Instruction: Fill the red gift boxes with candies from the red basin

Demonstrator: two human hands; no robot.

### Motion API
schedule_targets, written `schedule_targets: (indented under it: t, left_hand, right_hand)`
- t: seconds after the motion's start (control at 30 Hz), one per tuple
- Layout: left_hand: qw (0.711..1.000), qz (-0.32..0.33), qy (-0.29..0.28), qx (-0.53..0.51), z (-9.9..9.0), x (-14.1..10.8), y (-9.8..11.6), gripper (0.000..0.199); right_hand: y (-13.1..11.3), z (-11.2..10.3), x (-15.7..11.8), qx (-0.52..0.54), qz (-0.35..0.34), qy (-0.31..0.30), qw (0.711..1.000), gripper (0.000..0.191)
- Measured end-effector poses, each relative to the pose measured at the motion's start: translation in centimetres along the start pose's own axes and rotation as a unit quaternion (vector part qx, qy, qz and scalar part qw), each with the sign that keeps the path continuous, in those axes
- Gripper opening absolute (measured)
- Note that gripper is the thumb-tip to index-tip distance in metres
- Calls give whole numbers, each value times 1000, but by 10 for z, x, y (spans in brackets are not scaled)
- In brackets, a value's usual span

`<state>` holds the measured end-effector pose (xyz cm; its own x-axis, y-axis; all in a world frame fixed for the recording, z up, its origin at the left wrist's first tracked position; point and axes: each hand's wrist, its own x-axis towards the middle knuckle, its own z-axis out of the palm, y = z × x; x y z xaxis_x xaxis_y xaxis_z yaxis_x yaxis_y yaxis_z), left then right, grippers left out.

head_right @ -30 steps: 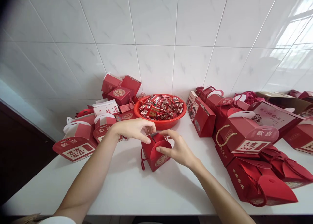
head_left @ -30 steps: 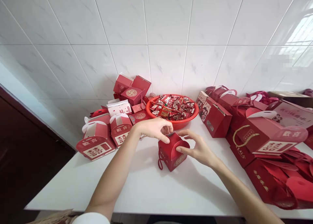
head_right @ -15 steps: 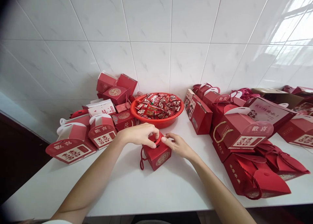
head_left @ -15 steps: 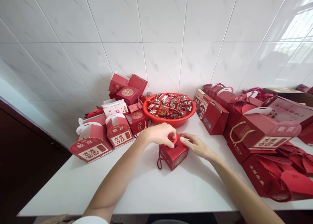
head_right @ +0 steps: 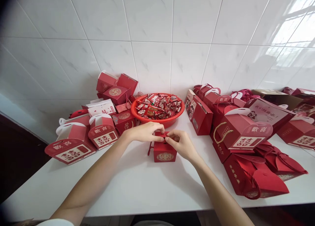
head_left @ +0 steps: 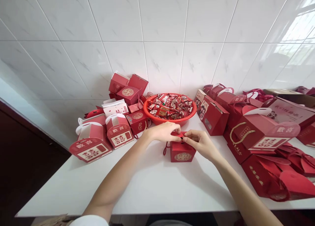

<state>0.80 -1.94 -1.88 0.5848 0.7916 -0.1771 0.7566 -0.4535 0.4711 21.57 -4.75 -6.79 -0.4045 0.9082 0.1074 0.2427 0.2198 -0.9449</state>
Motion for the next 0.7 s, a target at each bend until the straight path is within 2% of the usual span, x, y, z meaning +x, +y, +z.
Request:
schedule_targets:
  t: [0.1,0.2,0.3,0.43,0.5,0.57,0.63,0.7]
  left_hand:
    - [997,-58,-45,-22,-7,-7,-10,57]
    - [992,-33,-70,-98,-8,-8,-17,70]
    - [982,-13,-64,-176,-8,-8,-17,72]
    - [970,-24,-7,-240,-17,-18,-7,56]
    - [948,1,56,-313,-24,-26,-1,47]
    - [913,45,113,-388,-29,-33,7,44]
    - [889,85,130,-431,-31,-40,17,47]
    - [881,111,114,-446,-28,-44,30,55]
  right_hand:
    - [2,2,1,-57,-13,1,998,35]
    - [1,3,1,-72,-19,-11,997,32]
    - [-2,3,1,-66,-13,-9,998,30]
    - [-6,-3,1,-45,-20,-8,999,35]
    - [-11,-7,1,-43,-26,4,999,37]
    - [-20,-11,-1,-42,-32,22,998,39]
    - [-31,-12,-4,-35,-41,29,998,40]
    - [-42,-11,-8,-30,-55,37,997,40]
